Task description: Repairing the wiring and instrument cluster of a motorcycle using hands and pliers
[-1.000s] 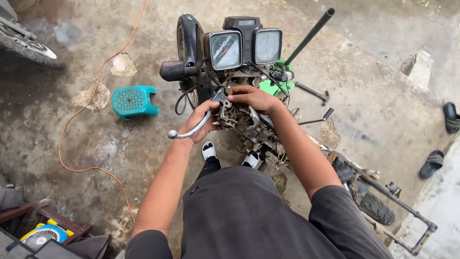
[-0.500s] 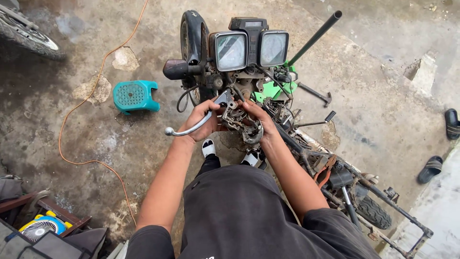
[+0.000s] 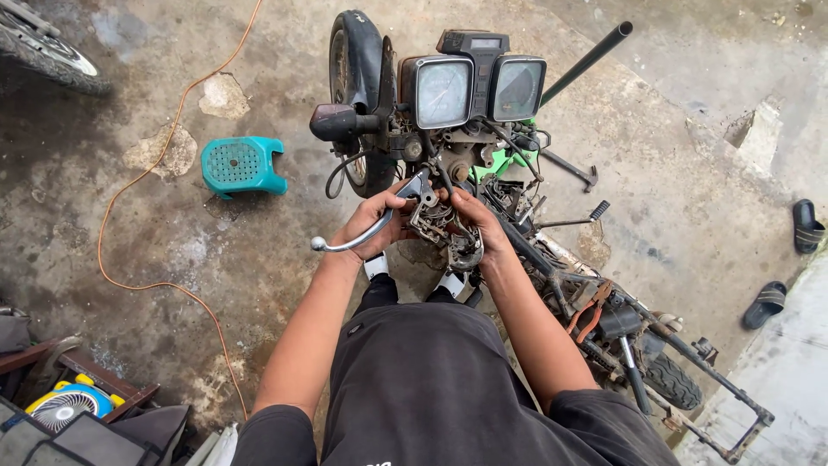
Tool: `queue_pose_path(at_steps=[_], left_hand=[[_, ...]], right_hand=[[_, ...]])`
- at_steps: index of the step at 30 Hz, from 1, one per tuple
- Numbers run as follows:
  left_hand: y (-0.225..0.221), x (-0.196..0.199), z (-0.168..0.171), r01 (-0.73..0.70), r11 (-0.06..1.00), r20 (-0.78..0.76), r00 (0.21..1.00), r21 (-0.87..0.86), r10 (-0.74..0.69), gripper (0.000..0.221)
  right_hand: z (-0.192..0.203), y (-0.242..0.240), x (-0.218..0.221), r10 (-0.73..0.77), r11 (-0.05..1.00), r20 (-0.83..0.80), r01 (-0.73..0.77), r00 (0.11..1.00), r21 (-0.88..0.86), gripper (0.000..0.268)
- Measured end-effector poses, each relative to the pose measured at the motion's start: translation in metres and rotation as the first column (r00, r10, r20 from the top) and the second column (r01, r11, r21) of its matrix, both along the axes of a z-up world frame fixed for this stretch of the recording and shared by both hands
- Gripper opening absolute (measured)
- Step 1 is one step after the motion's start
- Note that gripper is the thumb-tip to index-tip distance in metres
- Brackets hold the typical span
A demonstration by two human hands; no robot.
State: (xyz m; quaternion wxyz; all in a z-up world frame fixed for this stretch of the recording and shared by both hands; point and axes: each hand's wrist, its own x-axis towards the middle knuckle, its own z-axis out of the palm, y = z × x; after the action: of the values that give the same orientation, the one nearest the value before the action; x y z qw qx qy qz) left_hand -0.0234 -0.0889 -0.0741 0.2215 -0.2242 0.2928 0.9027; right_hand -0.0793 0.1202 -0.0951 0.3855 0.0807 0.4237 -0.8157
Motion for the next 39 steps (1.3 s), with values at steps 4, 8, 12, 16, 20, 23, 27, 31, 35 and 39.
queue_pose_path(at_steps=[4, 8, 12, 16, 20, 23, 27, 31, 35, 39], left_hand=[[-0.003, 0.004, -0.020, 0.023, 0.999, -0.065, 0.998, -0.033, -0.025, 0.058], [0.017, 0.013, 0.018, 0.011, 0.996, -0.091, 0.996, -0.092, -0.020, 0.061], [0.038, 0.017, 0.057, 0.094, 0.737, -0.239, 0.912, -0.669, -0.333, 0.071], [0.060, 0.001, 0.139, 0.158, 0.313, -0.041, 0.838, -0.937, -0.544, 0.084], [0.076, -0.009, 0.157, 0.165, -0.006, 0.128, 0.739, -0.986, -0.661, 0.093], [0.098, -0.006, 0.143, -0.147, -0.304, 0.094, 0.751, -0.941, -0.654, 0.094], [0.102, -0.013, 0.135, -0.326, -0.567, 0.173, 0.736, -0.757, -0.654, 0.088], [0.062, -0.012, 0.170, -0.326, -0.317, -0.042, 0.753, -0.891, -0.656, 0.108], [0.041, 0.016, 0.142, -0.429, -0.161, -0.309, 0.820, -0.889, -0.482, 0.142], [0.011, 0.031, 0.094, -0.219, 0.091, -0.231, 0.959, -0.972, -0.165, 0.138]], right_hand=[[-0.014, 0.009, -0.005, 0.030, 0.995, -0.114, -0.019, 0.993, 0.096, 0.032], [0.031, 0.010, -0.003, 0.138, 0.958, -0.266, -0.061, 0.954, 0.279, 0.026], [0.043, 0.004, 0.006, 0.091, 0.900, -0.405, 0.099, 0.910, 0.424, 0.025], [-0.006, 0.005, 0.010, -0.095, 0.884, -0.287, 0.213, 0.953, 0.416, 0.007], [-0.004, -0.005, 0.010, -0.023, 0.889, -0.345, 0.178, 0.938, 0.423, 0.009], [0.001, -0.025, 0.004, 0.048, 0.893, -0.403, 0.141, 0.914, 0.426, 0.013], [0.004, -0.049, 0.000, 0.126, 0.892, -0.465, 0.105, 0.876, 0.440, 0.017], [0.010, -0.068, 0.001, 0.179, 0.889, -0.521, 0.089, 0.834, 0.448, 0.021], [0.019, -0.079, -0.002, 0.217, 0.889, -0.582, 0.088, 0.784, 0.450, 0.026], [0.024, -0.086, -0.008, 0.271, 0.886, -0.634, 0.069, 0.724, 0.458, 0.030]])
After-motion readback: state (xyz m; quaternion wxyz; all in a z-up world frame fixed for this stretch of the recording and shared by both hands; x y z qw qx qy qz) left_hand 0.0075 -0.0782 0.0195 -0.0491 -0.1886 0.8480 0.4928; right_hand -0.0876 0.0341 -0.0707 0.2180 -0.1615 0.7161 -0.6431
